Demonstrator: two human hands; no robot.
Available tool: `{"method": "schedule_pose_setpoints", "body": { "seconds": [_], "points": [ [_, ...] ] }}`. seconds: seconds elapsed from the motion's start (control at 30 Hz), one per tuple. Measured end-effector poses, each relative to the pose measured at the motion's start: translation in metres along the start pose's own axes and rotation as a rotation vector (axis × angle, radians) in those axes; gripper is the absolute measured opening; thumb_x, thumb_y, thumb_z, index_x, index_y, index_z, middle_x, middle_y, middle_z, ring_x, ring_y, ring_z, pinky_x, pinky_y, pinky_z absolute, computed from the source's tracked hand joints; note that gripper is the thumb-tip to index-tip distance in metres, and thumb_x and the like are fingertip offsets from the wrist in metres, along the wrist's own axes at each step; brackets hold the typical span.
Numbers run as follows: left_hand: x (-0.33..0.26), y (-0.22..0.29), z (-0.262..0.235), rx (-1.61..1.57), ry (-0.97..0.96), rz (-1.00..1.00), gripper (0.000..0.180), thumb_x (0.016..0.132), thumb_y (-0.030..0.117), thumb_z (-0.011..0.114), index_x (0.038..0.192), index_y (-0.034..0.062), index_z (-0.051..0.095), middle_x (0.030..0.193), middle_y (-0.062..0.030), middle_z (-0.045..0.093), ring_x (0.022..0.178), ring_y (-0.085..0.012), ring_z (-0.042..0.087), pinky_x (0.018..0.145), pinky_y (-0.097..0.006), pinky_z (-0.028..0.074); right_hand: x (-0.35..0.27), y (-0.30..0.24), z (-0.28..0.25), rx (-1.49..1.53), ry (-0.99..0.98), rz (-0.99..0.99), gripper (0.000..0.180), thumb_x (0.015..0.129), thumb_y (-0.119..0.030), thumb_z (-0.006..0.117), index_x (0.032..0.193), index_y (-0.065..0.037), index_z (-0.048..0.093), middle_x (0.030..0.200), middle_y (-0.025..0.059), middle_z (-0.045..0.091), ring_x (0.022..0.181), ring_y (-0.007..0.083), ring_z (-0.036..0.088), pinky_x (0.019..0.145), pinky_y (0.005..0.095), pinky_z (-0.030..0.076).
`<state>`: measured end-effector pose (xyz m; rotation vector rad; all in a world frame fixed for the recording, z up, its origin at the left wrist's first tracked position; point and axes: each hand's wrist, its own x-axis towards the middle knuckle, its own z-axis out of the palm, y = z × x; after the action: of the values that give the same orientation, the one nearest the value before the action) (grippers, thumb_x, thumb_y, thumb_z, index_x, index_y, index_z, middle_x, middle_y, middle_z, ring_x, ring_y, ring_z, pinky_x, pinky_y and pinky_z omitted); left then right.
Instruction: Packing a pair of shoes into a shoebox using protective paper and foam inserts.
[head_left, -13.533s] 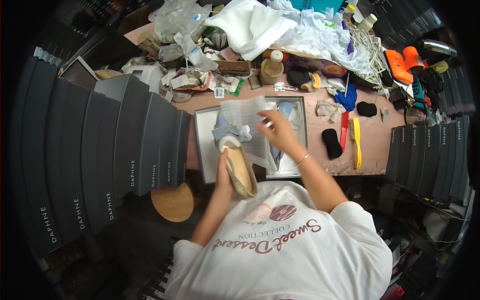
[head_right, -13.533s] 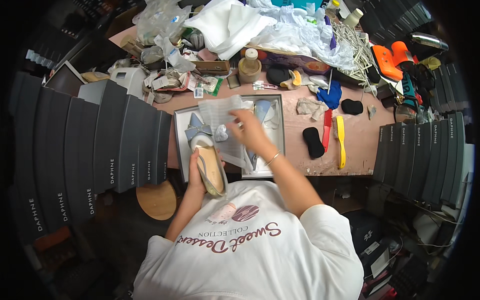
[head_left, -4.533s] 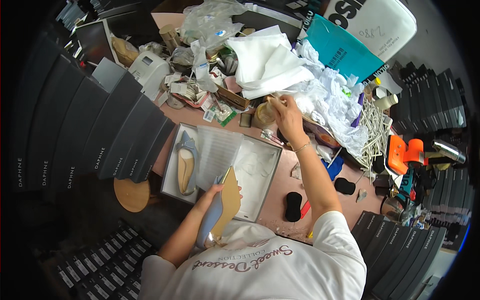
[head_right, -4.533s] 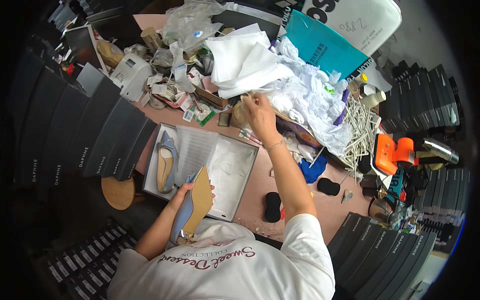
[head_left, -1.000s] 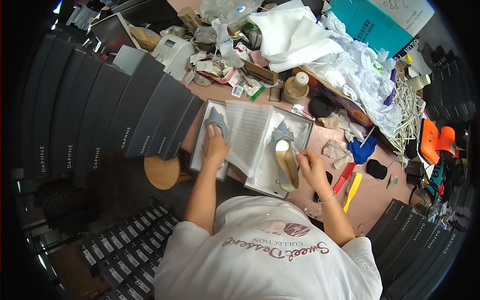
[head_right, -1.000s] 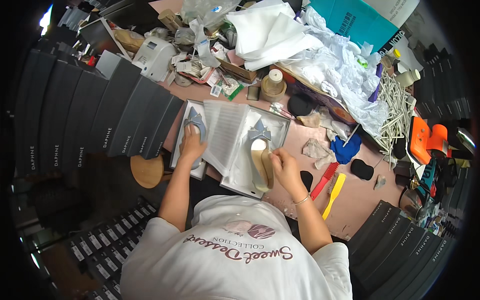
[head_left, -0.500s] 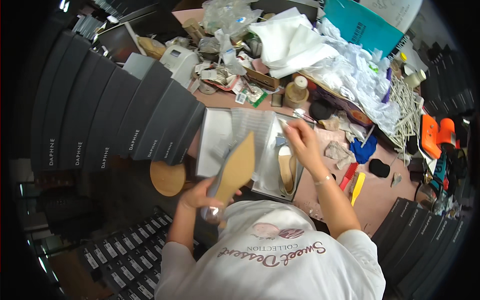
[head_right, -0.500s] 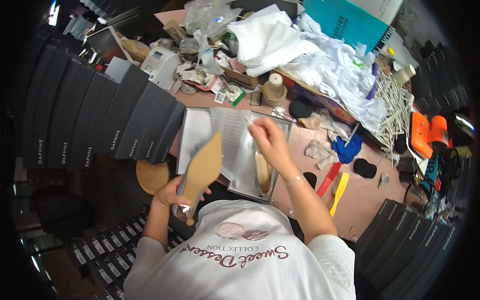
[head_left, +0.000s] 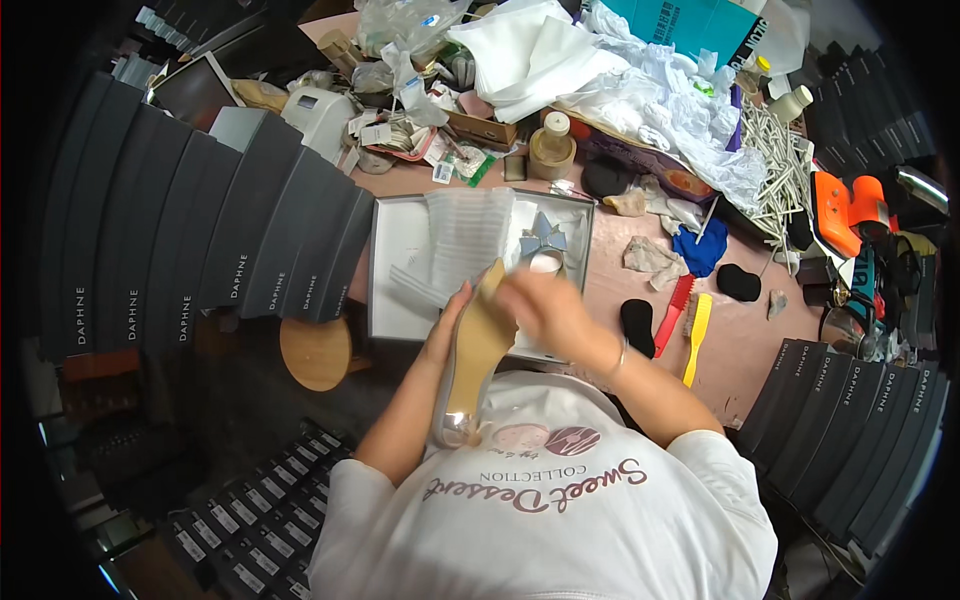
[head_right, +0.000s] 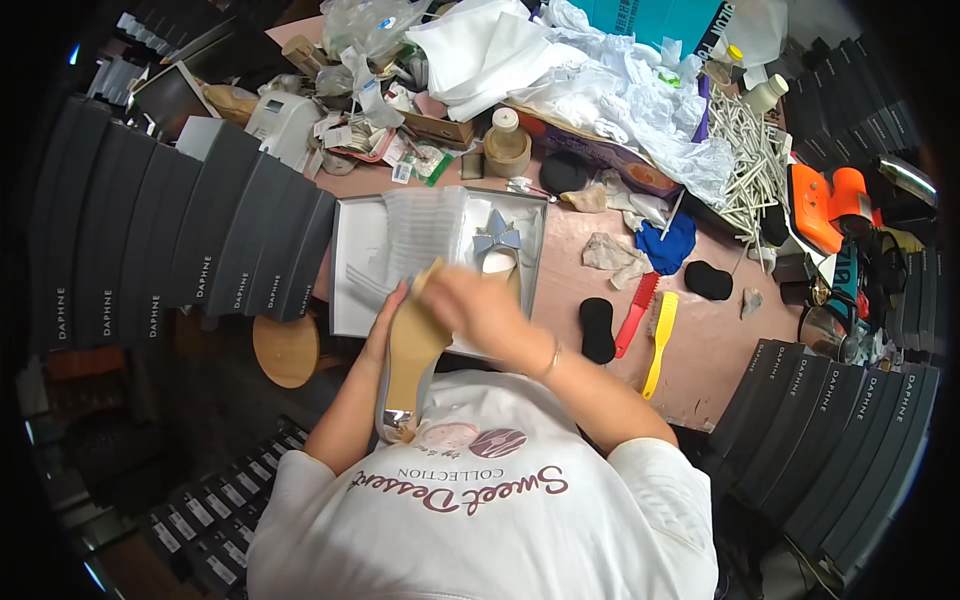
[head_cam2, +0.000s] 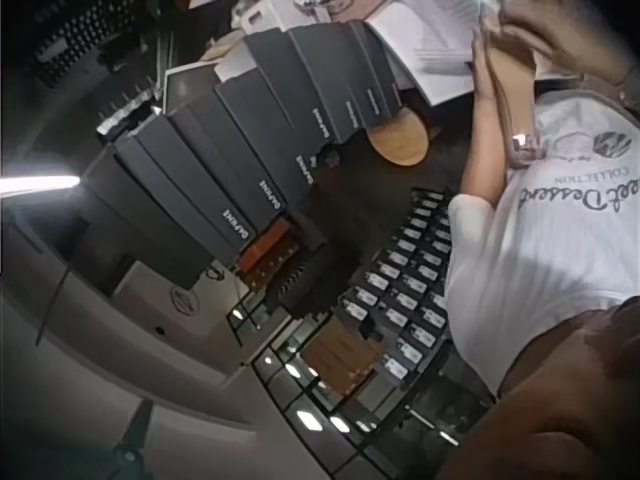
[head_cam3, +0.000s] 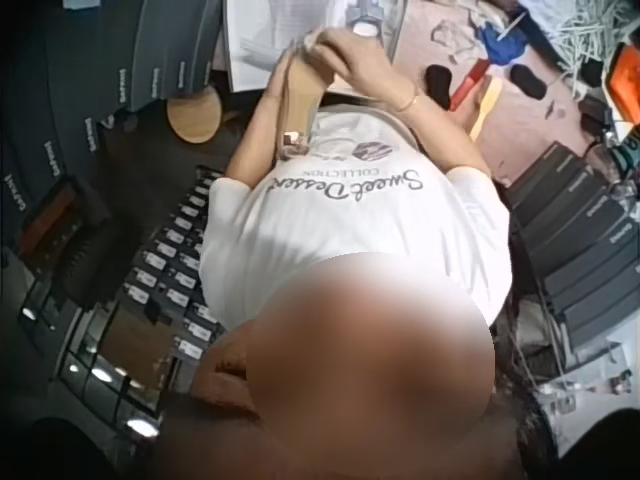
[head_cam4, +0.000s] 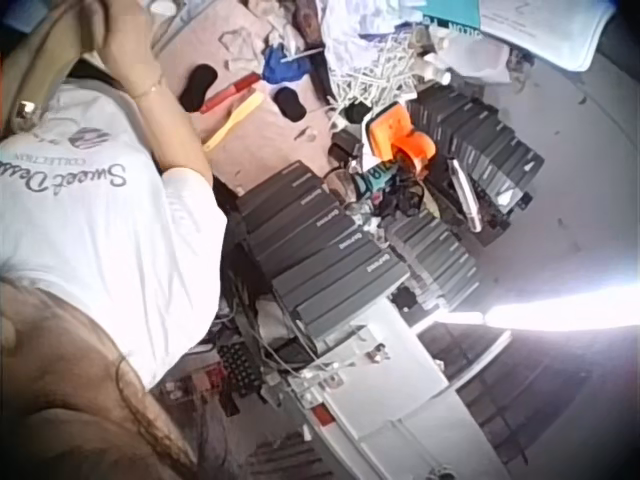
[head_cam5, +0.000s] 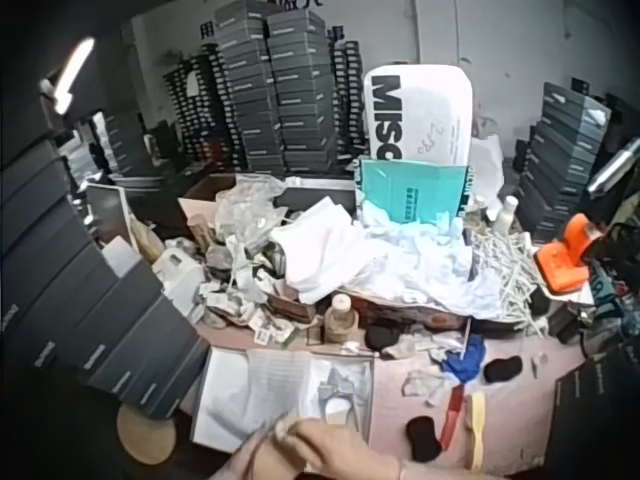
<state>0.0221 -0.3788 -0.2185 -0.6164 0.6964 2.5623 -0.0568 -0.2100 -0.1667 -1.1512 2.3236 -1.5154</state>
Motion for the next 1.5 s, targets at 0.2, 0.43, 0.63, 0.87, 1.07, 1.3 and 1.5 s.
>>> {"method": "schedule_pose_setpoints", "body": {
  "seconds": [0.2,0.43,0.63,0.87,1.07,1.3,1.5],
  "points": [
    [-0.004,-0.025,0.002,0.179,-0.002,0.076,0.057,0.097,0.043,0.036,0.141,0.0071,0.034,0.12,-0.0148,0.055,0.105,-0.0207,0.056,0.092,-0.033,0.045,-0.004,0.016,0.018,-0.171,0.068,-0.084,0.012,0.08,-0.014,0.06,0.087,-0.007,0.053,0.068,0.01,0.057,0.059,0.0263,0.061,0.048,0.0374,0.046],
    [-0.01,-0.027,0.017,0.138,-0.029,0.15,0.052,0.097,0.037,0.035,0.14,0.0073,0.035,0.12,-0.0094,0.053,0.107,-0.0179,0.053,0.094,-0.031,0.042,-0.001,0.04,0.026,-0.195,0.112,-0.048,0.011,0.083,-0.016,0.059,0.084,-0.007,0.052,0.061,0.011,0.055,0.052,0.0284,0.058,0.046,0.0407,0.044],
    [-0.011,-0.017,0.03,0.119,0.03,0.139,0.055,0.096,0.035,0.035,0.143,0.0074,0.03,0.127,-0.0088,0.049,0.117,-0.0191,0.048,0.096,-0.033,0.041,-0.03,-0.015,0.02,-0.13,-0.105,-0.194,0.017,0.078,-0.018,0.062,0.079,-0.008,0.049,0.064,0.0072,0.054,0.054,0.0263,0.059,0.045,0.0378,0.045],
    [-0.004,-0.022,0.028,0.173,-0.02,0.098,0.056,0.096,0.041,0.03,0.143,0.0113,0.03,0.124,-0.0167,0.052,0.11,-0.0224,0.055,0.093,-0.036,0.046,-0.053,-0.002,0.009,-0.201,-0.114,-0.149,0.015,0.079,-0.017,0.061,0.079,-0.009,0.049,0.064,0.0084,0.055,0.054,0.0259,0.058,0.045,0.0385,0.044],
    [0.003,-0.026,0.038,0.13,0.133,0.099,0.057,0.096,0.047,0.03,0.139,0.01,0.033,0.104,-0.016,0.059,0.076,-0.0213,0.062,0.064,-0.033,0.053,-0.058,-0.018,0.008,-0.189,-0.208,-0.25,0.01,0.08,-0.015,0.059,0.08,-0.008,0.053,0.072,0.0095,0.06,0.058,0.0291,0.06,0.049,0.0362,0.048],
    [0.003,-0.027,0.037,0.181,0.305,0.189,0.057,0.096,0.046,0.032,0.142,0.0111,0.032,0.097,-0.0148,0.059,0.078,-0.0191,0.06,0.062,-0.032,0.051,-0.029,-0.027,0.025,-0.396,0.085,-0.281,0.011,0.083,-0.015,0.055,0.082,-0.004,0.052,0.068,0.0134,0.06,0.057,0.0314,0.061,0.048,0.0396,0.048],
    [-0.006,-0.029,0.022,0.067,0.179,0.151,0.057,0.096,0.045,0.03,0.142,0.0107,0.03,0.116,-0.0162,0.056,0.089,-0.024,0.061,0.076,-0.037,0.052,-0.002,0.011,0.01,-0.163,0.04,-0.005,0.013,0.085,-0.017,0.055,0.08,-0.005,0.051,0.066,0.0107,0.058,0.055,0.0302,0.059,0.047,0.039,0.047]
  ]
}}
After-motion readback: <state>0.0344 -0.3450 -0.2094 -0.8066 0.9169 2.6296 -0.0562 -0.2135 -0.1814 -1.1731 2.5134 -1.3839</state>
